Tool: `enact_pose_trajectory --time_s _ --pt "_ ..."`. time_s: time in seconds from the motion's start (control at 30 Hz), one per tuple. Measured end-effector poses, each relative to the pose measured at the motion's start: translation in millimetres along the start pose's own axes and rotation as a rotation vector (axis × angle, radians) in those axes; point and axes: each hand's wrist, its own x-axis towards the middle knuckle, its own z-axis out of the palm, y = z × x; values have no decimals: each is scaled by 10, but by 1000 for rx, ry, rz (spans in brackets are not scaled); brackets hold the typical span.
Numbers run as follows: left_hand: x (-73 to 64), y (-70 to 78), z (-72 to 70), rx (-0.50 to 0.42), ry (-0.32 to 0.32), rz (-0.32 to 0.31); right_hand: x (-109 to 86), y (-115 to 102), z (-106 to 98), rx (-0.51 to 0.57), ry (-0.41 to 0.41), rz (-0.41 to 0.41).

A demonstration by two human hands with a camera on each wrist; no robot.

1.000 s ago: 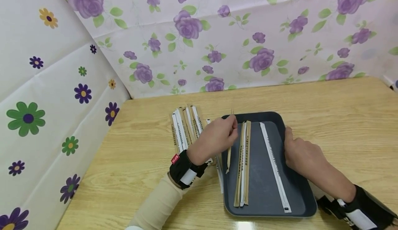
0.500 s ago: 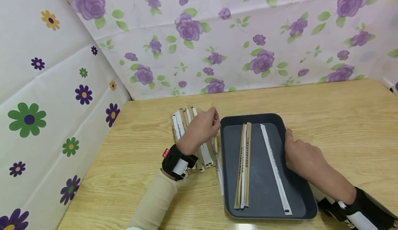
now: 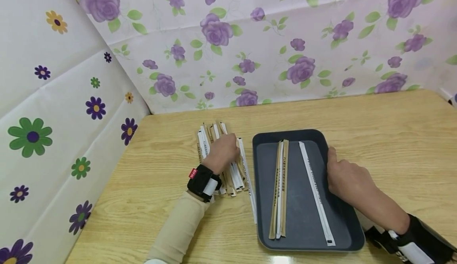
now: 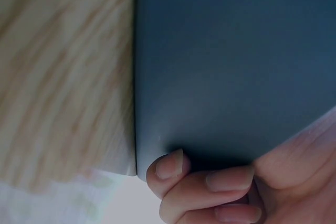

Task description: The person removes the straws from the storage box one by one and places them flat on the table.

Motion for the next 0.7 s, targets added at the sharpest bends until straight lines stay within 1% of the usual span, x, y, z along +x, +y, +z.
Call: enact_pose_trajectory --time_s 0.17,0.27,0.3,0.33,0.43,0.5,0.53,0.6,0.7 --pt "28 4 30 44 -107 -53 1 0 -1 6 -9 1" --pt "29 20 30 79 -138 -66 -1 -4 -3 5 -7 -1" --pt "26 28 27 86 -139 -74 0 -4 -3 3 -1 -3" --pt "25 35 24 106 -123 -75 0 -4 -3 4 1 -3" --pt "7 80 -7 145 -46 -59 0 -4 -6 5 7 -5" --pt "-18 151 -38 157 6 -9 2 -4 -11 6 6 -3" --pt "-35 201 -51 159 31 31 1 -6 -13 8 -1 0" --pt "-83 330 -63 121 42 115 2 -8 -21 8 -6 3" --pt "-164 553 -9 84 22 267 2 -8 -27 9 -6 0"
